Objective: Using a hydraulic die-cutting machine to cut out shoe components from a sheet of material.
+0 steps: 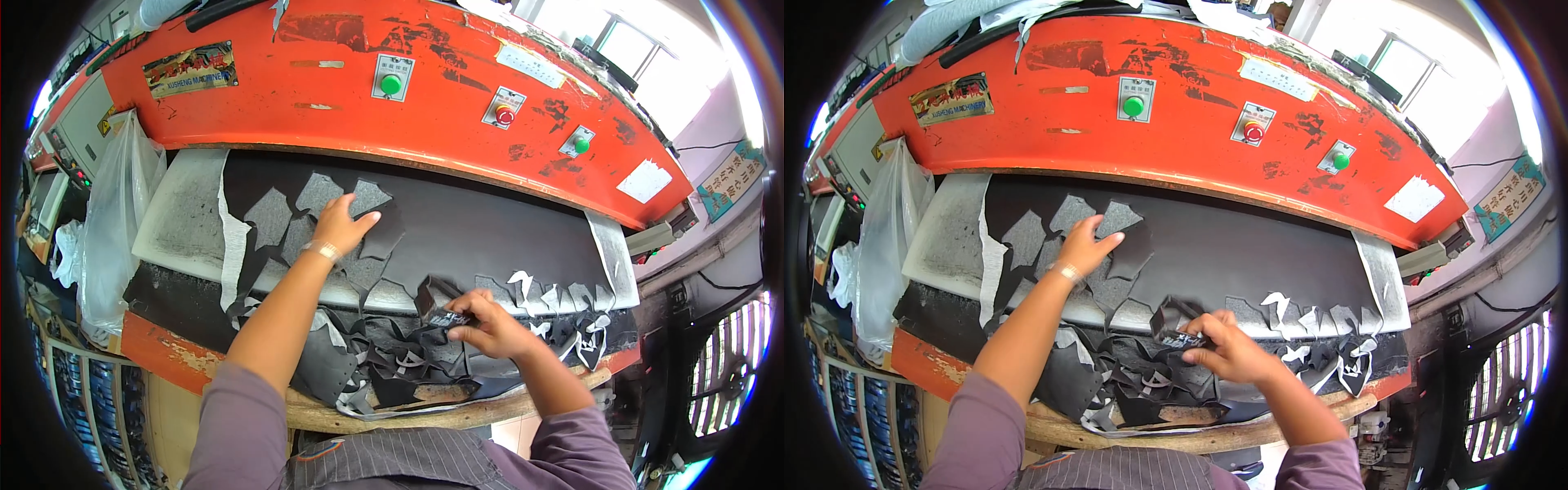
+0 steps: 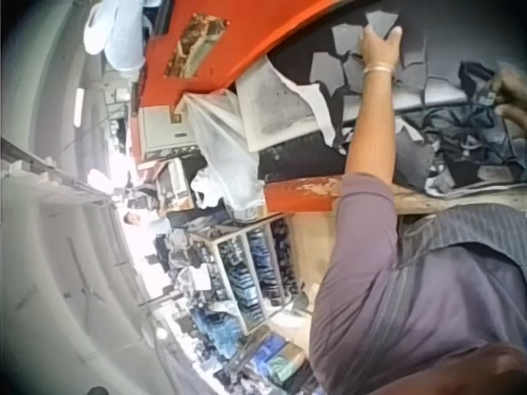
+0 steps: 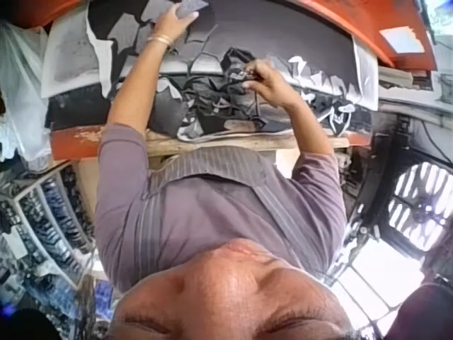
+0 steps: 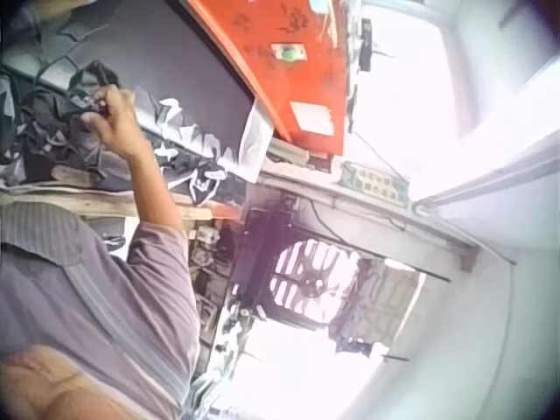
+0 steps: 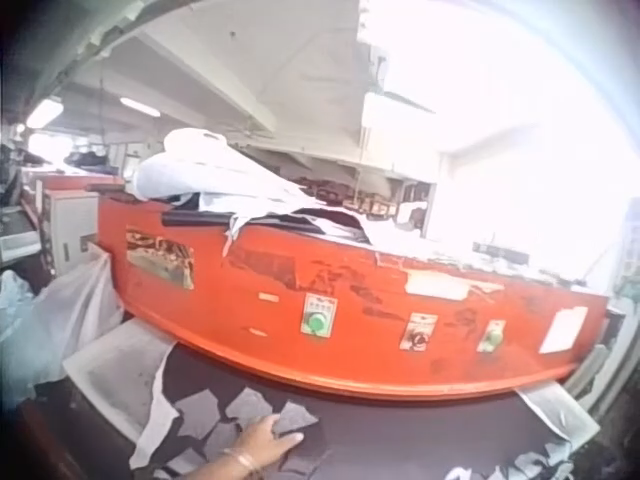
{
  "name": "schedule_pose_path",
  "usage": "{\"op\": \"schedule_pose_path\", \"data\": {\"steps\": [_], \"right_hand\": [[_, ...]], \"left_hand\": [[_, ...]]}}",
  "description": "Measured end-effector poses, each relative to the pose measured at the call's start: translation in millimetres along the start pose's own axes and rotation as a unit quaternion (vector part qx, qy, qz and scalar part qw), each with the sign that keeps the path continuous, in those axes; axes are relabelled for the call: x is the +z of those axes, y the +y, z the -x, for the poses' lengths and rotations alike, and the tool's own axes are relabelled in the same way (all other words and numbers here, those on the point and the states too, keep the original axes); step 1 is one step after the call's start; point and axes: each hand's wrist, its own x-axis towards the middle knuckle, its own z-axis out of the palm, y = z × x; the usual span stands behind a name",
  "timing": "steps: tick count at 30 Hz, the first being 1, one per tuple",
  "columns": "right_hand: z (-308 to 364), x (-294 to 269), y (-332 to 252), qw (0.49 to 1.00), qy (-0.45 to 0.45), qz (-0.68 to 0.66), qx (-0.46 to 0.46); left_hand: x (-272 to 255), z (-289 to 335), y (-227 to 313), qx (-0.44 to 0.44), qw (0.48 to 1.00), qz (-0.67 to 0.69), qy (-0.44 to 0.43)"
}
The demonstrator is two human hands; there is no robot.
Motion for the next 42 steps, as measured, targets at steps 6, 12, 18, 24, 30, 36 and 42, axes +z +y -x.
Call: {"op": "schedule_pose_path", "data": {"steps": [6, 12, 18, 24, 30, 36, 42], "right_hand": [[-56.8, -43.6, 55.9, 0.896, -0.089, 0.381, -0.210], [-88.8, -48.8, 81.7, 0.877, -0.124, 0.397, -0.242], [-55.5, -20.9, 88.3, 0.962, 0.046, 0.260, -0.074], [-56.5, 20.3, 94.3, 0.939, 0.150, 0.296, 0.092], [-44.1, 22.9, 88.8, 0.927, 0.162, 0.319, 0.116], [-47.6, 25.4, 94.1, 0.924, 0.166, 0.330, 0.100], [-55.9, 33.7, 100.3, 0.917, 0.173, 0.347, 0.093]], "left_hand": [[45.4, -32.2, 47.9, -0.058, 0.971, -0.208, -0.104], [54.4, -48.1, 23.0, -0.022, 0.989, -0.132, -0.068], [63.1, -31.1, -5.3, 0.067, 0.996, 0.008, 0.054], [67.9, -10.3, -15.2, 0.033, 0.967, 0.220, 0.127], [-43.6, 33.5, -30.5, -0.010, 0.984, 0.062, 0.165], [-20.9, 79.2, 9.5, 0.090, 0.993, 0.060, 0.041], [60.9, 78.0, 6.4, 0.097, 0.993, -0.014, -0.066]]}}
